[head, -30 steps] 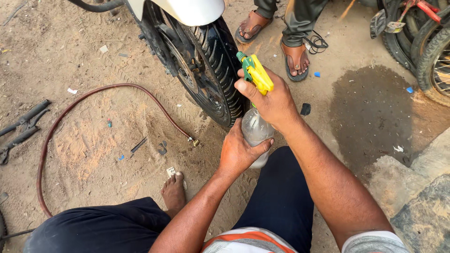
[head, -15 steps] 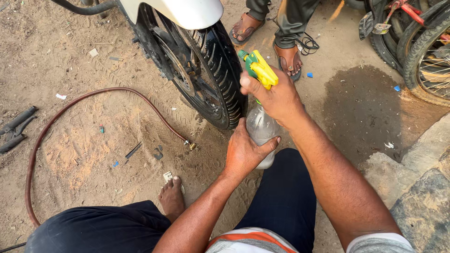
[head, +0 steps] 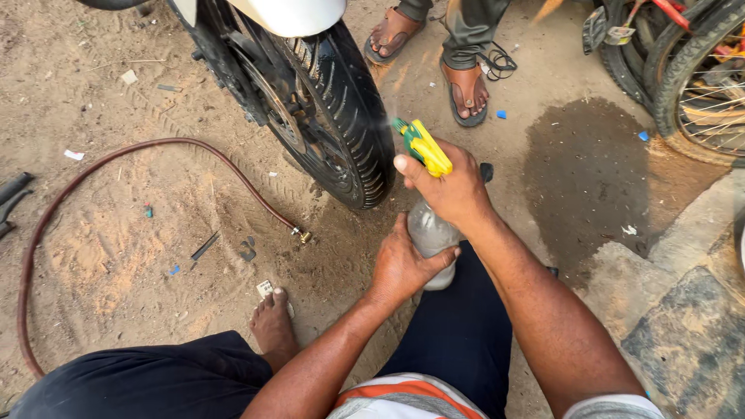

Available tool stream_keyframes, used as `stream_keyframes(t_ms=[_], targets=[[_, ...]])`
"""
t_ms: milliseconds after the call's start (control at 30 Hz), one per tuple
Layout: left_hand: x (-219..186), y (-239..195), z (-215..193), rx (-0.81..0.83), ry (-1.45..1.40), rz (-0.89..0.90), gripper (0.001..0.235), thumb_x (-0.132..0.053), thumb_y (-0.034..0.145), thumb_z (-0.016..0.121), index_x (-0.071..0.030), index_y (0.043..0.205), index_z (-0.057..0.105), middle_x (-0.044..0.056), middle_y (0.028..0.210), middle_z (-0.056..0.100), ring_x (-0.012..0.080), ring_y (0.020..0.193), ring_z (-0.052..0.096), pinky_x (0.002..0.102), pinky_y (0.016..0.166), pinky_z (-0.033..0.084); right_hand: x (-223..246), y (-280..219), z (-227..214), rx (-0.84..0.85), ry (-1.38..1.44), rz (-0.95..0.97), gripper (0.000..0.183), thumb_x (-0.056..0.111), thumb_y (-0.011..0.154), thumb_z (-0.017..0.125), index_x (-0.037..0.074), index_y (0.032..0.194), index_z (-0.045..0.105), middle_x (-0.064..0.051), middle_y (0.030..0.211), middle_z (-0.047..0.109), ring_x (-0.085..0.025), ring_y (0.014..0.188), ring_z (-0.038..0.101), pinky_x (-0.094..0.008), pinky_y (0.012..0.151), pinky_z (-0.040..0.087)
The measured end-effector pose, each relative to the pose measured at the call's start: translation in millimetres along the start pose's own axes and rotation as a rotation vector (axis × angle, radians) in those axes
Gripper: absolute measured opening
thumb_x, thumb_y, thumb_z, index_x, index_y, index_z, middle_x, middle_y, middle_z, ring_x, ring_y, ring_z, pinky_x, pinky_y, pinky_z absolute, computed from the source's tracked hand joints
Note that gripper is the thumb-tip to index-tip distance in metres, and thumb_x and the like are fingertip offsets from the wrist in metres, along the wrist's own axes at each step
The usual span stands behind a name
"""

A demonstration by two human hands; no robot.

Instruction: The person sprays a liquid from a bottle onto a motorcycle tire and rubs it with their hand. They then use a pressure gauge to check the tire pressure.

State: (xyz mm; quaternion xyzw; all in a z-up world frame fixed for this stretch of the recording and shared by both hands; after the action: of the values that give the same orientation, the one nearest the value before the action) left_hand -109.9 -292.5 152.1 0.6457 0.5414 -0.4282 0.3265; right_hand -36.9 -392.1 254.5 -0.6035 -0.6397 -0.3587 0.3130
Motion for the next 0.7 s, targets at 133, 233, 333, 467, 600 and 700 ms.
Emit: stream_keyframes(t_ms=[133,233,333,467,600,700], targets=[[11.1,-4.6,18.5,0.039,0.012,-0.014,0.100,-0.053,0.064,0.091,0.008,0.133,0.051,0.028,0.110,0.073,0.0413,0.104,0.073,0.047,0.090,0.058,5.8,-14.9,2.2,0.024,0.101,-0.156,0.040,0.043,0.094,0.075,0.004,0.102,0.069,-0.002,0.079,0.072,-0.014,0.074,0.072,-0.032,0.068,0.057],[18.4,-9.6,31.2,0.094,0.000,-0.053,0.112,-0.058,0.061,0.091,0.010,0.138,0.046,0.028,0.109,0.071,0.0401,0.105,0.073,0.046,0.091,0.059,5.6,-20.4,4.8,0.079,0.086,-0.164,0.043,0.044,0.095,0.073,0.003,0.107,0.068,-0.003,0.085,0.073,-0.016,0.080,0.072,-0.033,0.073,0.057],[19.6,-13.7,40.8,0.162,-0.047,-0.059,0.114,-0.065,0.061,0.089,0.010,0.136,0.046,0.026,0.111,0.071,0.0373,0.106,0.074,0.044,0.092,0.060,-23.4,-21.8,3.2,0.073,-0.103,0.141,0.043,0.047,0.091,0.074,0.005,0.098,0.071,-0.007,0.077,0.075,-0.017,0.074,0.075,-0.034,0.071,0.058],[10.8,-16.5,47.2,0.187,-0.112,-0.034,0.112,-0.065,0.060,0.089,0.009,0.135,0.049,0.025,0.114,0.071,0.0374,0.109,0.073,0.045,0.093,0.058,-12.0,-26.6,-8.6,0.061,-0.042,-0.013,0.046,0.046,0.093,0.075,0.008,0.117,0.071,-0.009,0.097,0.077,-0.016,0.088,0.074,-0.034,0.077,0.057],[-2.6,-24.2,55.3,0.317,-0.078,0.010,0.112,-0.065,0.065,0.086,0.006,0.142,0.048,0.026,0.116,0.071,0.0373,0.111,0.072,0.046,0.096,0.056,-3.9,-40.9,-36.3,-0.011,0.001,-0.233,0.043,0.041,0.101,0.074,0.005,0.125,0.070,-0.009,0.107,0.076,-0.015,0.092,0.071,-0.032,0.080,0.056],[-5.0,-26.7,60.1,0.494,0.100,0.007,0.103,-0.065,0.068,0.082,0.001,0.141,0.054,0.025,0.117,0.074,0.0360,0.112,0.072,0.047,0.097,0.056,-44.2,-39.8,-45.7,0.002,0.356,0.106,0.046,0.036,0.093,0.074,0.004,0.124,0.068,-0.009,0.102,0.074,-0.011,0.066,0.064,-0.027,0.061,0.054]])
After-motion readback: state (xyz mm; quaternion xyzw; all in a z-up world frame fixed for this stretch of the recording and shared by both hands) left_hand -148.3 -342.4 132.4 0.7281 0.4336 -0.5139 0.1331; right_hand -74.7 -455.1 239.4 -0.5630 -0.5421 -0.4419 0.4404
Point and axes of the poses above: each hand's wrist, its own y-axis towards the middle knuckle, its own z-axis out of the palm, x = y × z, the point moved 10 cm from there along y, towards the middle knuckle
